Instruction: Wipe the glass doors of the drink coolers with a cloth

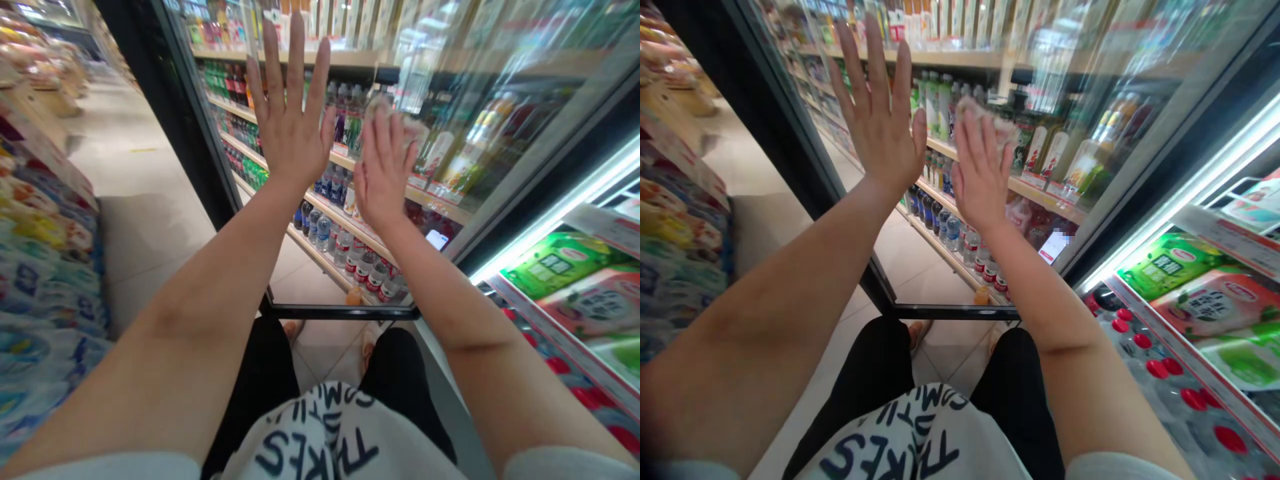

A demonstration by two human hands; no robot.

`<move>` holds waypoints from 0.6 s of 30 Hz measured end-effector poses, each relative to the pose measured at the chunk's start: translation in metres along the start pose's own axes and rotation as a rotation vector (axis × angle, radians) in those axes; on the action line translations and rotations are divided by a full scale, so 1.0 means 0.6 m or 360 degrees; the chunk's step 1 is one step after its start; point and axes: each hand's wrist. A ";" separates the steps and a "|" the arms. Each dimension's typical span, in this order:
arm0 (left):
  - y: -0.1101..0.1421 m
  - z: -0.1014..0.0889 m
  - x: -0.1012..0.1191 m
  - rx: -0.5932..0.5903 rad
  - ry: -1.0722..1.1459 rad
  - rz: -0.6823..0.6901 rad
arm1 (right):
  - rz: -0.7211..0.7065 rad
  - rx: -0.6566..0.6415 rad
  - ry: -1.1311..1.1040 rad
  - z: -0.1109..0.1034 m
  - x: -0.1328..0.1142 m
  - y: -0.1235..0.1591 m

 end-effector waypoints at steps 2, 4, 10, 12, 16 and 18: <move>0.001 -0.001 0.001 0.0023 0.0023 -0.0008 | -0.0217 -0.0117 -0.0096 0.012 -0.016 0.021; 0.001 0.001 0.002 0.0069 -0.0057 0.0019 | -0.0288 -0.0132 -0.0115 0.012 -0.016 0.022; -0.003 0.004 0.006 0.0195 -0.0314 0.0118 | 0.0134 0.0131 0.0078 -0.010 0.017 -0.019; -0.002 0.004 0.003 0.0197 -0.0333 0.0148 | 0.0026 0.0037 0.0012 -0.001 0.015 0.003; -0.005 0.013 -0.011 0.0151 -0.0343 0.0120 | -0.0421 -0.0194 -0.0059 -0.002 0.033 0.039; -0.018 0.016 -0.009 0.0144 -0.0320 0.0029 | -0.0422 -0.0157 0.0000 -0.021 0.059 0.029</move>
Point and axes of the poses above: each hand's wrist, its own y-axis away from the middle knuckle, its own z-axis out of the palm, x = y × z, and after that the axes turned 15 degrees about -z, right-handed
